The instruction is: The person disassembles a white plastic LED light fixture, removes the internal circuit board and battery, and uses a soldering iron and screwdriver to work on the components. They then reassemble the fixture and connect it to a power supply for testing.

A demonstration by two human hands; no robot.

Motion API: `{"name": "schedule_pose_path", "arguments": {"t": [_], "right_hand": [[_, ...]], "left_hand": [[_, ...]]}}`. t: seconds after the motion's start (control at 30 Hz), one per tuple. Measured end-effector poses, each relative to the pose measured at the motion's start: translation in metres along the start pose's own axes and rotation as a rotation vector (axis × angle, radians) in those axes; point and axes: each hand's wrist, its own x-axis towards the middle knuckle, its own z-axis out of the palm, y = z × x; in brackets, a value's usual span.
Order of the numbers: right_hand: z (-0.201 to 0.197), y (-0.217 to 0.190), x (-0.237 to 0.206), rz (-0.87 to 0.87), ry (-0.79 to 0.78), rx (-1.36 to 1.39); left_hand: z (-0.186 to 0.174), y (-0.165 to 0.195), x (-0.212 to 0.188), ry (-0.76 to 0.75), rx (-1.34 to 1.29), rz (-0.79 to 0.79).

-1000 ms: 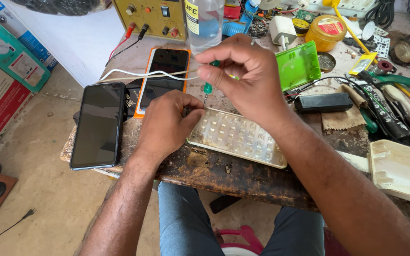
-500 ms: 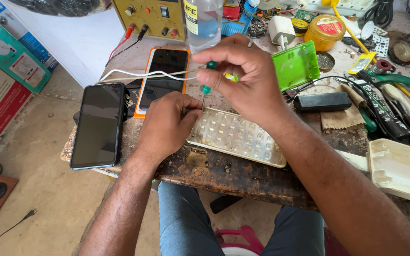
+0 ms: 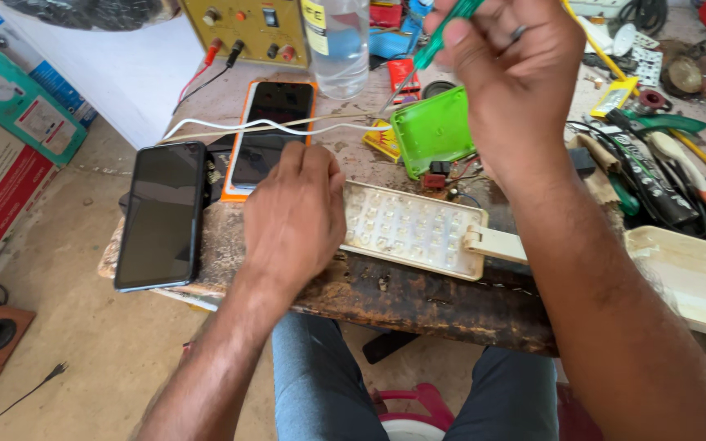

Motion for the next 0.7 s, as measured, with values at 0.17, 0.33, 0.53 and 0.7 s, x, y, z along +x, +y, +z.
{"name": "schedule_pose_path", "arguments": {"t": [0.17, 0.33, 0.53, 0.7], "right_hand": [[-0.016, 0.010, 0.006, -0.065, 0.109, -0.043], [-0.015, 0.010, 0.005, -0.109, 0.040, -0.047], [-0.008, 0.004, 0.000, 0.010, 0.009, -0.061], [-0.006, 0.002, 0.001, -0.010, -0.065, -0.059]], "left_hand": [[0.008, 0.065, -0.033, -0.219, -0.373, 0.257], [0.037, 0.105, -0.054, -0.270, -0.317, 0.389], [0.044, 0.105, -0.055, -0.231, -0.122, 0.336], [0.037, 0.101, -0.063, -0.167, -0.259, 0.321]]}}
